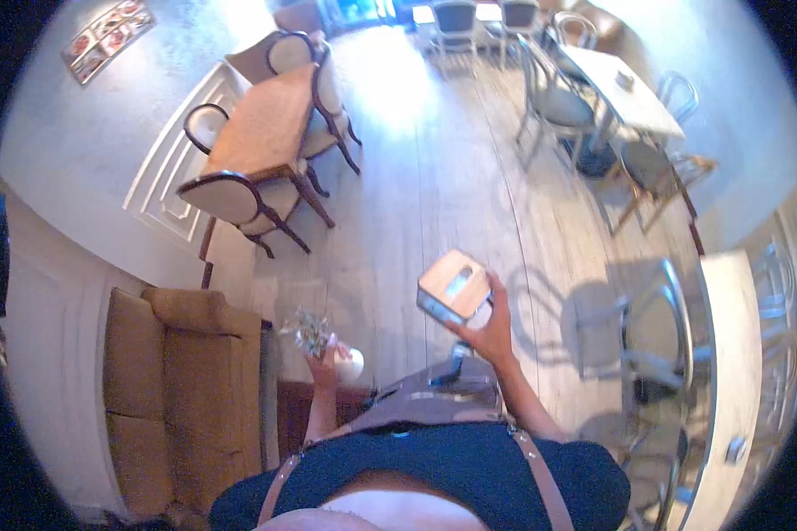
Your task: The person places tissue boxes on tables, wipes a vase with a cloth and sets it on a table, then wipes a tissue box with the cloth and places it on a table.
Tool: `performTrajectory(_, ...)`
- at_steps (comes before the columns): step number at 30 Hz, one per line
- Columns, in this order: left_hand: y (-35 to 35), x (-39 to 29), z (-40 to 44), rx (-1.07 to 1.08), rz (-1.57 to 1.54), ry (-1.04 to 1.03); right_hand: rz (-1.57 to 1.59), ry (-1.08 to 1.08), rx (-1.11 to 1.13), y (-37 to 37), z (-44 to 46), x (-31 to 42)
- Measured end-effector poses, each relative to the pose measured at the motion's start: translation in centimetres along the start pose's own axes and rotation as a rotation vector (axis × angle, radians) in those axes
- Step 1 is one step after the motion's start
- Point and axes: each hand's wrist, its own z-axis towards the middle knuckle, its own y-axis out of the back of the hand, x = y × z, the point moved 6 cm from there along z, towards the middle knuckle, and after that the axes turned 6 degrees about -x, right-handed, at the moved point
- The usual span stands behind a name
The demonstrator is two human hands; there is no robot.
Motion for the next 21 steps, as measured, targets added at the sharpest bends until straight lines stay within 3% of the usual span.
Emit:
performTrajectory(9,-3.6,3.6,14.9,-0.255,-0.155,-0.006,-0.08,0.204,0.415,-12.5,19.2,-2.5)
performTrajectory(17,-6.0,6.8,37.5,-0.186,-0.057,0.005,-0.111,0.085,0.583,-29.8,28.9,-8.5)
performTrajectory(21,-5.8,4.7,50.1,-0.077,-0.036,-0.098,-0.185,0.172,0.578,-38.5,35.5,-9.4)
